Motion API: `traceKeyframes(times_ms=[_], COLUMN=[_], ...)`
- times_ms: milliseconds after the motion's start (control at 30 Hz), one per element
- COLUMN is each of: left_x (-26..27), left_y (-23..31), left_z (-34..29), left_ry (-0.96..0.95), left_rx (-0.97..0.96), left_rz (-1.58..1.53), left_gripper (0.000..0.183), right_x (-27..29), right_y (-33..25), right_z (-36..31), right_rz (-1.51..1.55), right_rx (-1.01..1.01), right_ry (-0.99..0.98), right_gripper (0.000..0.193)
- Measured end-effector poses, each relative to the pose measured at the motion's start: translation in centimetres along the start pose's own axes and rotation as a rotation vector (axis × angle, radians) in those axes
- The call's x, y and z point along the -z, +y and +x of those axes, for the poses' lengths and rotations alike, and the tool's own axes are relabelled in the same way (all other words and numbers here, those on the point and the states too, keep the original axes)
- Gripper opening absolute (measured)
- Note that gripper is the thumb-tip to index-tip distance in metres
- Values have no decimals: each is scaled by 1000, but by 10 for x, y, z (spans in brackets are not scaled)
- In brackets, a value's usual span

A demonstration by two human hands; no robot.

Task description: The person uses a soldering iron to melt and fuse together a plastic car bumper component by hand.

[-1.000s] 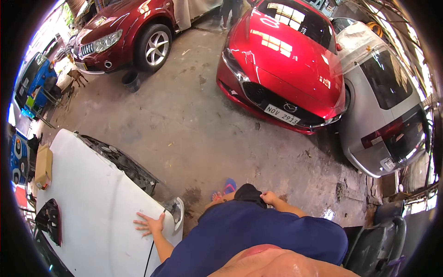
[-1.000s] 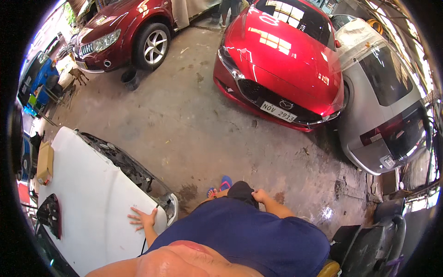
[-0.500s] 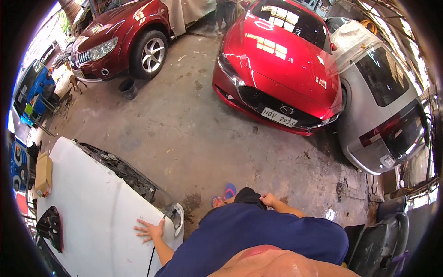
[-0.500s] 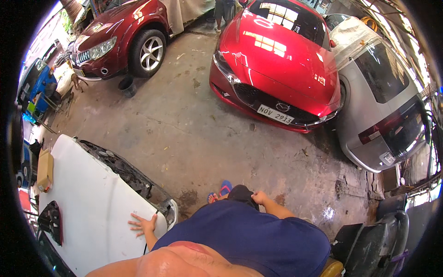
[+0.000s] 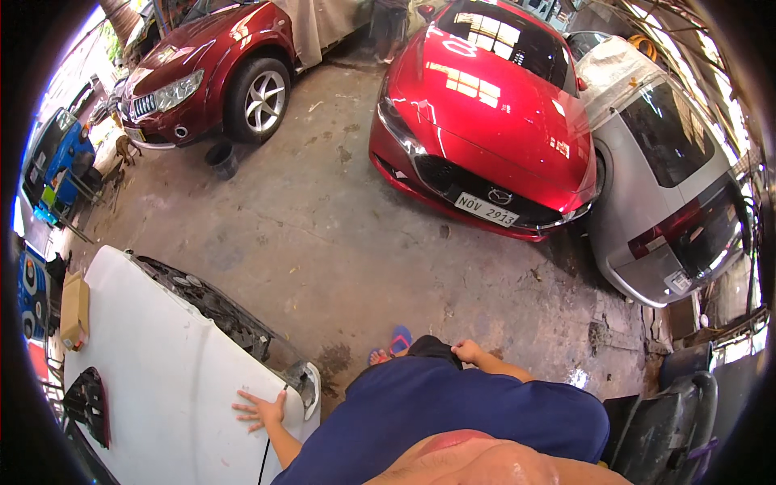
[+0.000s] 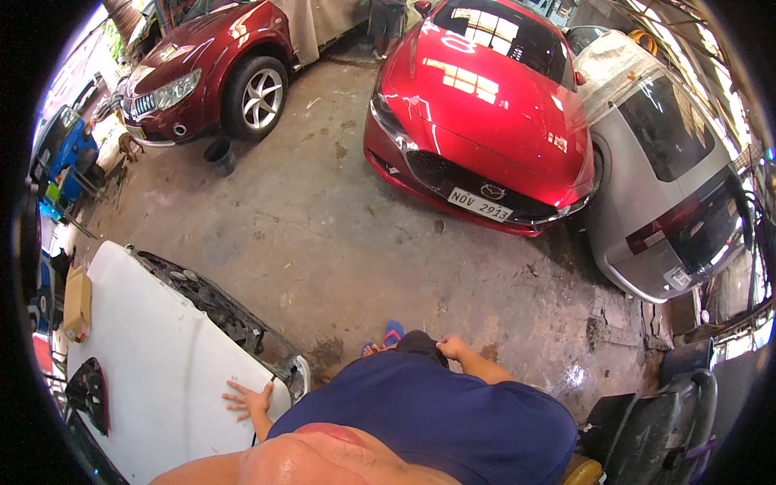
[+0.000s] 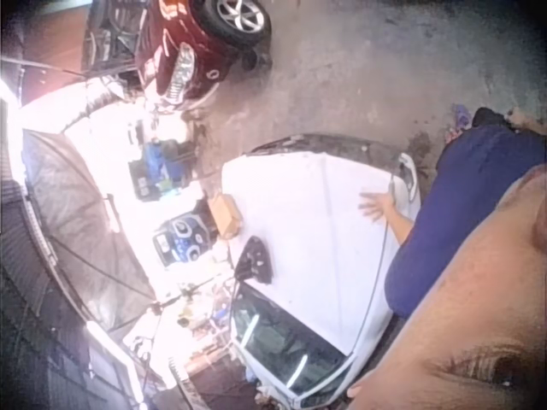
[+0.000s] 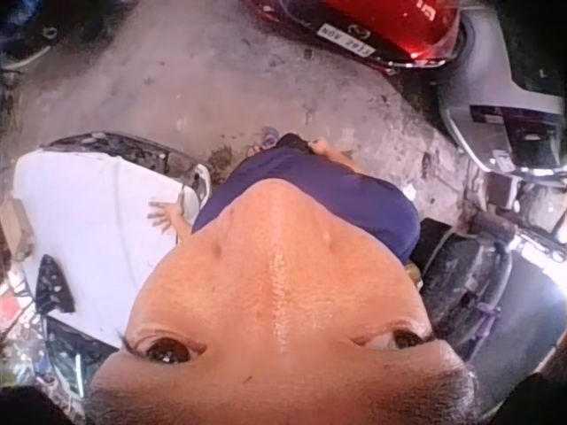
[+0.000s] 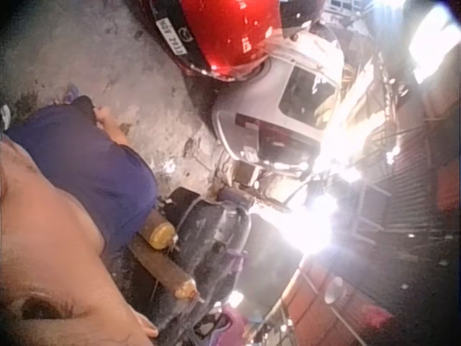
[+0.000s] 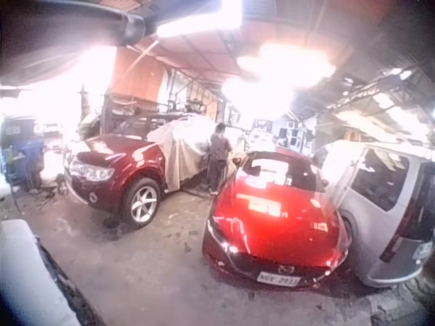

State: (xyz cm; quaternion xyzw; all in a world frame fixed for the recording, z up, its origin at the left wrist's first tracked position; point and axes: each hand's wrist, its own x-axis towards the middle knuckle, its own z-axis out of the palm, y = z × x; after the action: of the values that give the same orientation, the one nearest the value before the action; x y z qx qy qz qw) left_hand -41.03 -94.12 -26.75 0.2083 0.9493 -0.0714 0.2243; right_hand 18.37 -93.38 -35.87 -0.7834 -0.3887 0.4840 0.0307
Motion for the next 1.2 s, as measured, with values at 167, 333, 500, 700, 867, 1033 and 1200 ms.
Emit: traceKeyframes(times_ms=[167,333,500,700,867,1033,1200], left_x=[0,-4,-12,-13,-12,-10,-11], left_y=[0,-1,-6,-2,-4,-2,-3], left_z=[1,5,12,11,9,7,6], left_ry=[-7,-5,38,34,44,34,42], left_rx=[6,5,-16,-3,-20,-12,-24], left_rz=[11,11,35,45,26,27,13], left_gripper=[147,148,149,149,148,149,149], right_x=[-8,-9,-9,-8,-10,-9,-8], right_y=[3,14,12,5,-1,-6,-8], right_z=[7,15,10,12,10,5,7], right_rz=[50,31,30,22,3,13,8], right_rx=[14,9,31,-15,-9,-9,-20], right_ry=[1,-27,-36,-32,-49,-40,-17], right_gripper=[31,29,29,32,34,34,33])
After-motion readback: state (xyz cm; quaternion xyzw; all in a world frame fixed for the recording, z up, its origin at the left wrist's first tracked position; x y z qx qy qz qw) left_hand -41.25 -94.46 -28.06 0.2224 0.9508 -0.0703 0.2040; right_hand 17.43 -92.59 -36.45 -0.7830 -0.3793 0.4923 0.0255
